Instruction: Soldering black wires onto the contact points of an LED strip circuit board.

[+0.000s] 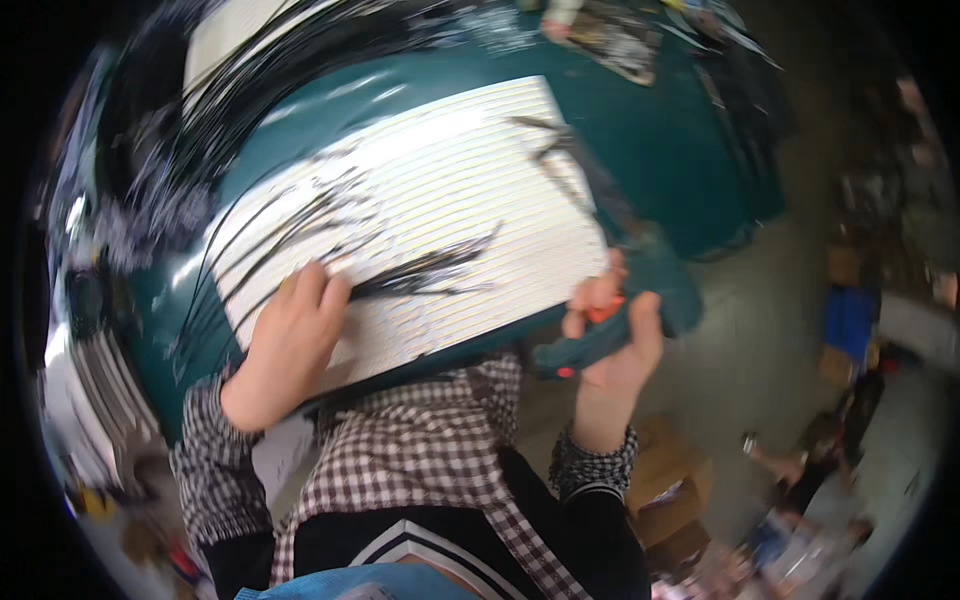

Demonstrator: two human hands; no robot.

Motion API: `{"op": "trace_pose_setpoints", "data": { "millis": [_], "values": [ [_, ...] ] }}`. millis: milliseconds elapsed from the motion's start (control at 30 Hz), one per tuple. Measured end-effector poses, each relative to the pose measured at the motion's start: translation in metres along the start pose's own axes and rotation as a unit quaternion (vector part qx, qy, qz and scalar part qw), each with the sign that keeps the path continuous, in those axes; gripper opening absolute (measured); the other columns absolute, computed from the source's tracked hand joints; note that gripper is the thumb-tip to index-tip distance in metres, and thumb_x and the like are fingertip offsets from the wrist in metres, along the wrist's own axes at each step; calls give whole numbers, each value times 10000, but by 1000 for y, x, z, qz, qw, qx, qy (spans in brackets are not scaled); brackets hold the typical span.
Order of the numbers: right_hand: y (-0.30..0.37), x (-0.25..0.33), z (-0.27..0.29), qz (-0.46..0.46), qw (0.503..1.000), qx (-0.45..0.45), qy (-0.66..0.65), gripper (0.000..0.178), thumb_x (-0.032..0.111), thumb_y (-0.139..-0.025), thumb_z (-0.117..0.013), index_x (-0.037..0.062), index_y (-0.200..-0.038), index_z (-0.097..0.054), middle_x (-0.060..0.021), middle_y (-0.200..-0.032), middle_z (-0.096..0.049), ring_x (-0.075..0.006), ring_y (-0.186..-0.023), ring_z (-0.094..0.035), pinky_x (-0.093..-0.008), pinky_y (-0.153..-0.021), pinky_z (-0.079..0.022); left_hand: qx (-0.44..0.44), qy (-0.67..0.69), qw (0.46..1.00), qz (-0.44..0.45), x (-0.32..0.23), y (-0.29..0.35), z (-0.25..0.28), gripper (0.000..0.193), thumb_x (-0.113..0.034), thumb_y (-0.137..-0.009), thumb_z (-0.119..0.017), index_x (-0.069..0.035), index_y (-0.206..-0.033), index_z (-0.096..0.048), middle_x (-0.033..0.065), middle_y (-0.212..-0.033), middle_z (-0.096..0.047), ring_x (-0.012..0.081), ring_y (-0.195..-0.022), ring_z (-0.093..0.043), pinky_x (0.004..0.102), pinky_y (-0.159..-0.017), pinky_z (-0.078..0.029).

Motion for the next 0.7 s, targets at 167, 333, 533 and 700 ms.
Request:
{"op": "trace_pose_setpoints", "data": {
  "millis": [167, 333, 533, 700],
  "values": [
    [3, -14, 6, 11, 1000, 0, 9, 527, 326, -965, -500, -95, -1269, -414, -116, -862, -590, -261, -843, -608, -312, -560, -532, -24, -11, 1000, 17, -5, 16, 1, 313, 4, -652, -601, -21, -946, -497, 145, -847, -482, 309, -779, -536, 385, -650, -461],
    [-1, -14, 6, 7, 997, -14, 74, 568, 407, -952, -504, -57, -1273, -440, -81, -857, -556, -236, -823, -554, -303, -540, -499, -81, 29, 995, 41, -1, 15, 5, 290, 8, -660, -592, -23, -941, -530, 146, -818, -491, 343, -751, -530, 428, -652, -445],
    [0, 4, 5, 25, 999, 41, -25, 593, 426, -966, -476, -46, -1317, -397, -83, -878, -540, -228, -862, -542, -307, -586, -534, -166, 59, 981, 78, 31, 11, 41, 249, 58, -675, -587, -43, -902, -566, 119, -827, -522, 311, -694, -561, 393, -594, -464],
    [-10, 0, 8, 15, 999, 46, 3, 568, 403, -967, -491, -52, -1296, -406, -81, -886, -537, -211, -834, -540, -284, -549, -525, -167, 97, 976, 98, 70, 8, 38, 218, 32, -706, -638, -46, -909, -624, 96, -814, -564, 293, -675, -586, 380, -592, -474]
  ]
}}
Point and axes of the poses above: each hand's wrist, its own y-axis away from the middle knuckle, its own z-axis out of the back of the hand, x = y × z, the point moved 3 cm from there along -y, towards the middle knuckle
